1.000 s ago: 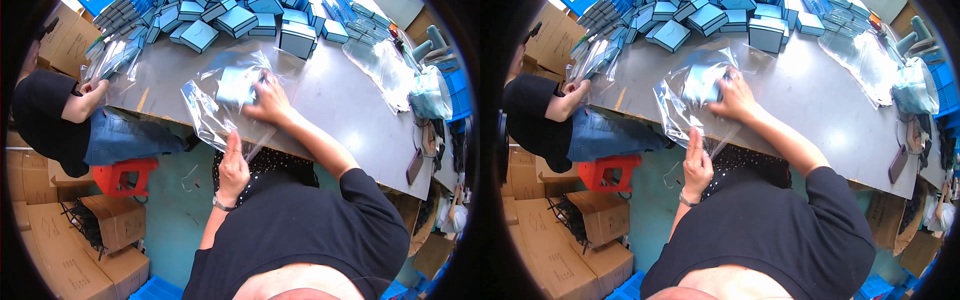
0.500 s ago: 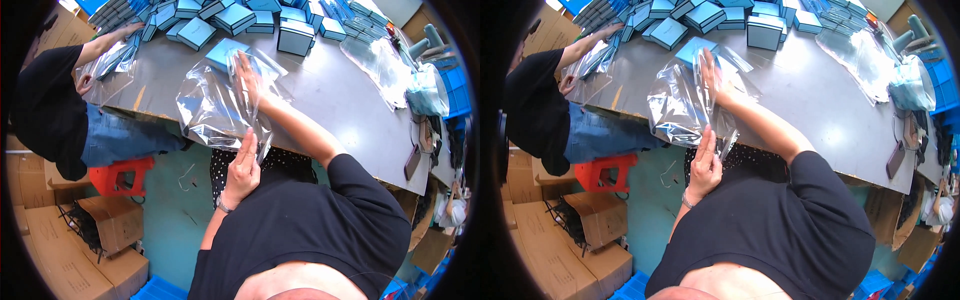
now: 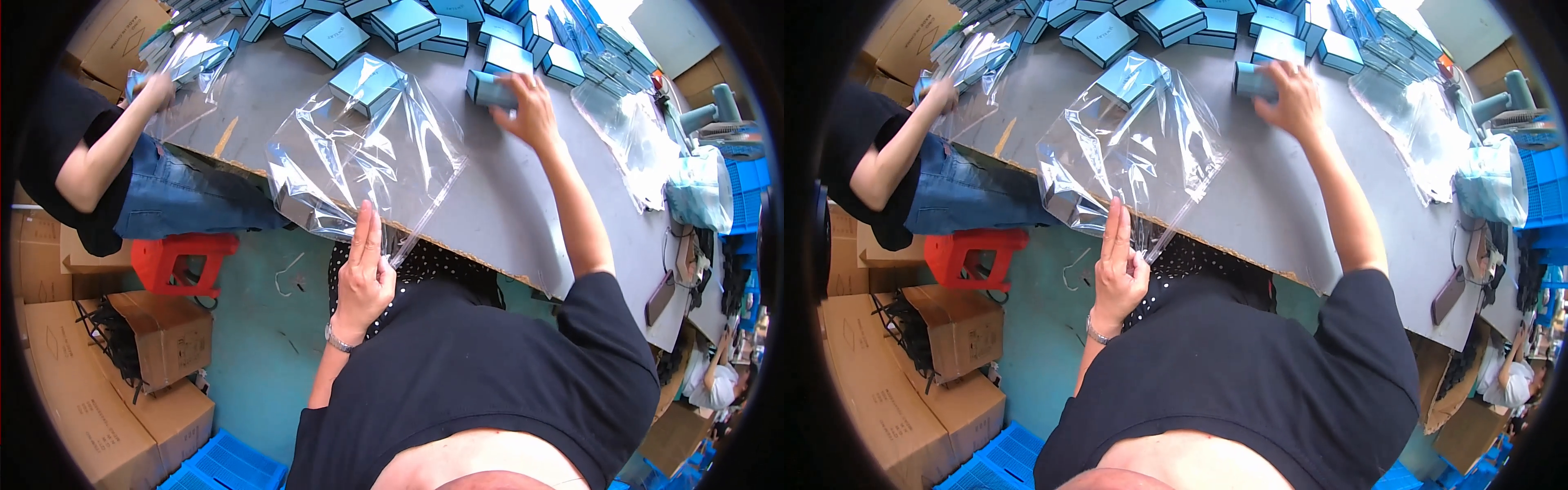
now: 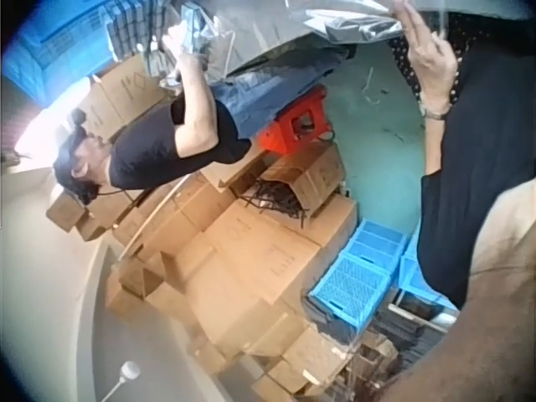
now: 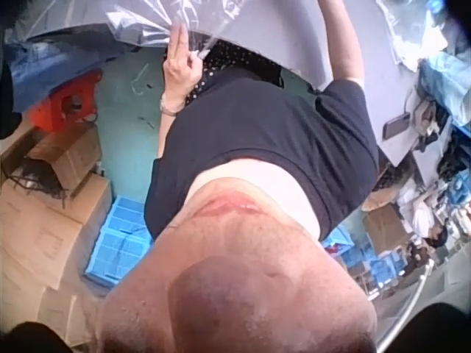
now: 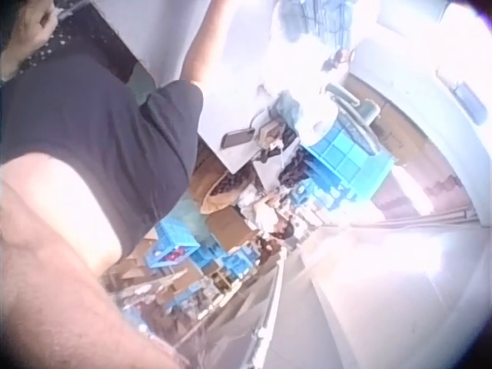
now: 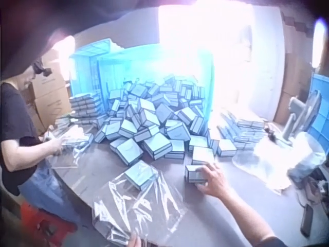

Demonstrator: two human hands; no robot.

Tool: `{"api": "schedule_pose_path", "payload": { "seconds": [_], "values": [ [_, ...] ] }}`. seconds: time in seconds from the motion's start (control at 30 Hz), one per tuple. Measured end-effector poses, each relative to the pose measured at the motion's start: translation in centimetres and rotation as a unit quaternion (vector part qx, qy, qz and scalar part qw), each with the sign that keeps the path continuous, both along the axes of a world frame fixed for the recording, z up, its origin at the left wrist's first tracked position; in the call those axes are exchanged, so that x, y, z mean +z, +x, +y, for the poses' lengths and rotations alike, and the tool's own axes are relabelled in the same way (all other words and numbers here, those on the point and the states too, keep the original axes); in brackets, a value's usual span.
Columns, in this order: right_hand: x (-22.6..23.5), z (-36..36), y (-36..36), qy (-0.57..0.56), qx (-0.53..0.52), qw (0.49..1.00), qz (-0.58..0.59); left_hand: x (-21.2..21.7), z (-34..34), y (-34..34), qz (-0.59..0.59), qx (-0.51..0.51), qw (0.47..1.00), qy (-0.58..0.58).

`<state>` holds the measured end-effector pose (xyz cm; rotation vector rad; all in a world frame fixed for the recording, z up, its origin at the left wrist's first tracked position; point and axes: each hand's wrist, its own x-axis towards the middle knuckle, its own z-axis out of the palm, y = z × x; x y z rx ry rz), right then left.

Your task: Packaging sets of small blue jewelry boxes into large plastic bags.

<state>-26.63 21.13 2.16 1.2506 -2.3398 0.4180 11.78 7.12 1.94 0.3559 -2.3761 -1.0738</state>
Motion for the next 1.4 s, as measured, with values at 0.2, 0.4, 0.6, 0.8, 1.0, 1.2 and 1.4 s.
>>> {"api": "schedule_pose_path", "payload": {
  "seconds": [0.2, 0.4, 0.6, 0.8, 1.0, 1.2, 1.4],
  "values": [
    [0.8, 2.5, 2.7, 0.087, -0.011, 0.996, -0.019, 0.2, -0.3, -0.3, 0.011, 0.017, 1.0, 0.006],
    [2.0, 3.4, 2.6, 0.018, 0.123, 0.979, -0.164, 0.7, -0.5, -0.4, 0.036, 0.005, 0.999, -0.036],
    [3.2, -1.0, 16.0, -0.001, 0.301, 0.852, -0.429, 0.4, 0.5, -0.8, 0.064, 0.007, 0.997, -0.054],
    [0.3, -14.0, 17.3, -0.042, 0.068, 0.96, -0.269, 0.3, 1.8, -2.4, 0.055, -0.091, 0.992, -0.073],
    [-2.5, -14.1, 18.3, 0.003, 0.107, 0.979, -0.172, -1.5, 0.9, -2.4, 0.085, -0.028, 0.996, -0.017],
    [-4.7, -15.4, 15.0, -0.083, 0.195, 0.959, -0.188, -1.7, 0.5, -3.2, 0.051, -0.049, 0.997, -0.042],
    [7.3, -4.1, 6.0, 0.215, 0.465, 0.668, -0.539, -1.6, 0.0, -2.3, 0.027, 0.011, 1.0, 0.008]
  ]
}}
